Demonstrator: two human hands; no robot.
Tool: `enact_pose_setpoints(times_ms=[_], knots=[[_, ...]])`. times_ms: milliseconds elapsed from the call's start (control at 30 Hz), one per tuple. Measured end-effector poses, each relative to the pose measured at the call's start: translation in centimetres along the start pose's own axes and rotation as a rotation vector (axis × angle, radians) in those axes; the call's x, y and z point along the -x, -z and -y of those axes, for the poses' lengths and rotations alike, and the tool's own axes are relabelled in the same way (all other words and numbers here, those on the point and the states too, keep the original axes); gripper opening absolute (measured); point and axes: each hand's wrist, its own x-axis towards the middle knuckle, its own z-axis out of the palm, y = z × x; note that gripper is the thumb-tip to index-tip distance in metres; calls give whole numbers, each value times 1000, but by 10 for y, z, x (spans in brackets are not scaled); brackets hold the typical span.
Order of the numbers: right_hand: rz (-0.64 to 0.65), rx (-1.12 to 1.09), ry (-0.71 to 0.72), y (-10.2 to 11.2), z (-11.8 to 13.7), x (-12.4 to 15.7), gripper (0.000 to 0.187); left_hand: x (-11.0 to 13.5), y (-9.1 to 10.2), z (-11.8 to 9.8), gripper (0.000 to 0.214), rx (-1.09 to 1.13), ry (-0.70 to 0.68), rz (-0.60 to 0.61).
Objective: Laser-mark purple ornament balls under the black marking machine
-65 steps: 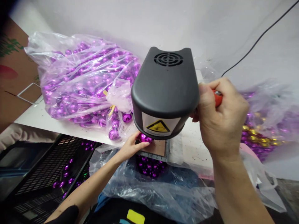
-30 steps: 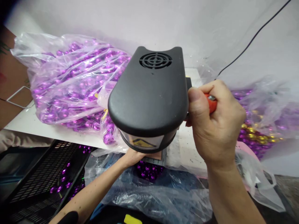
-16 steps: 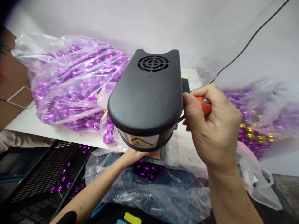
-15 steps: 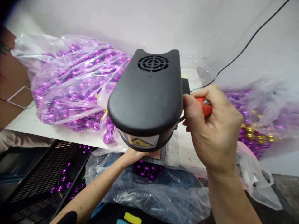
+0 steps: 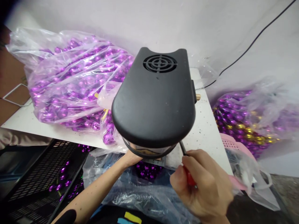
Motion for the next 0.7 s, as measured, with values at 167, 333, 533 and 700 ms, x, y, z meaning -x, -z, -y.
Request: enact_pose_setpoints(times_ms=[167,333,533,700], knots=[[-87,68,28,-9,-1,16,14,0,-1,-1,54,-25,-13,-15],[-99,102,21,-13,-3,20,12,0,-1,1,53,-35,-31,-17],[-101,78,23,-19,-5,23,7,1,-1,2,58,-60,-8,0],[-139,62,23,-28,-5,25,4,1,-1,-2,58,-81,-20,-18]])
